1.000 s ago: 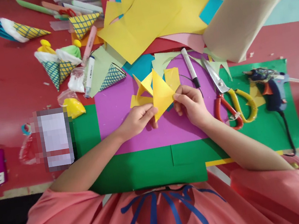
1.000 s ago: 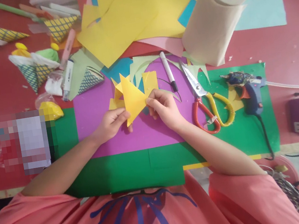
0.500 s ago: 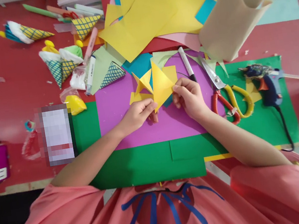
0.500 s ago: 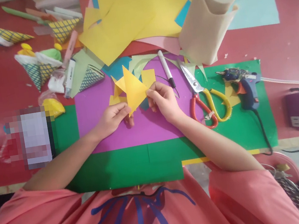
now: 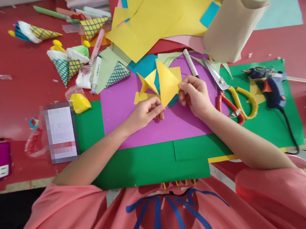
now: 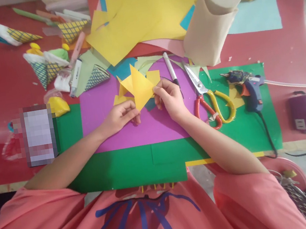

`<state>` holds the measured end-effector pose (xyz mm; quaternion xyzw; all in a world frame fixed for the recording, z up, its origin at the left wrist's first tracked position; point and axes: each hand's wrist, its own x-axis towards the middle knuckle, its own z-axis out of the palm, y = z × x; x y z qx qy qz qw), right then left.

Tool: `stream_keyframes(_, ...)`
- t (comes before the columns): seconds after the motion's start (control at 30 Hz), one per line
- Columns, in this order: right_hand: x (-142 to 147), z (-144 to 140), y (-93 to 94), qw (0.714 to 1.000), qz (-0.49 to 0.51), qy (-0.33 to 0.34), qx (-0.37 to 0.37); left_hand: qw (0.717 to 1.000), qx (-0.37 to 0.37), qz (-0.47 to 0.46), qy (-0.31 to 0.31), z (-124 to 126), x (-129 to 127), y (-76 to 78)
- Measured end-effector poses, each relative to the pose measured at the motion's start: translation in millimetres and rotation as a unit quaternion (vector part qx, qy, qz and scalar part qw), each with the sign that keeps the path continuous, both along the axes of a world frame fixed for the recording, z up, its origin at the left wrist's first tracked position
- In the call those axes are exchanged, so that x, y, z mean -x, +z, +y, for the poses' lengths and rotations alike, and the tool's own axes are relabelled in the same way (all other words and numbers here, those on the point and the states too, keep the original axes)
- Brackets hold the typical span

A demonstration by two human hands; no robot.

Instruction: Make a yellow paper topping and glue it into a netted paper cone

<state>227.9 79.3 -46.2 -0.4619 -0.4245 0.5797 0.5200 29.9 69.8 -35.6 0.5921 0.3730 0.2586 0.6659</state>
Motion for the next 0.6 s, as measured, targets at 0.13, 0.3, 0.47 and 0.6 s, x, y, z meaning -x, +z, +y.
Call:
stream_keyframes(0.13,-1.2,0.5,0.6,1.0,-0.002,-0.004,0.002,1.0,-0.021,0.006,-0.003,0.2,0.8,-0.9)
stream_keyframes(0.3,-2.2,0.1,1.3,1.0,0.007,-0.005,-0.006,0.997,-0.069,0.037,-0.005,-0.3,3.0,-1.0)
stream_keyframes(0.47,-3.6,-3.5,2.0,0.999,0.003,-0.005,-0.039,0.995,-0.064,0.07,-0.018,-1.8,7.4,1.9)
stream_keyframes(0.6,-4.0,-3.8,1.5,0.999,0.019,0.033,-0.018,0.995,-0.052,0.077,-0.038,-1.5,9.9,3.6)
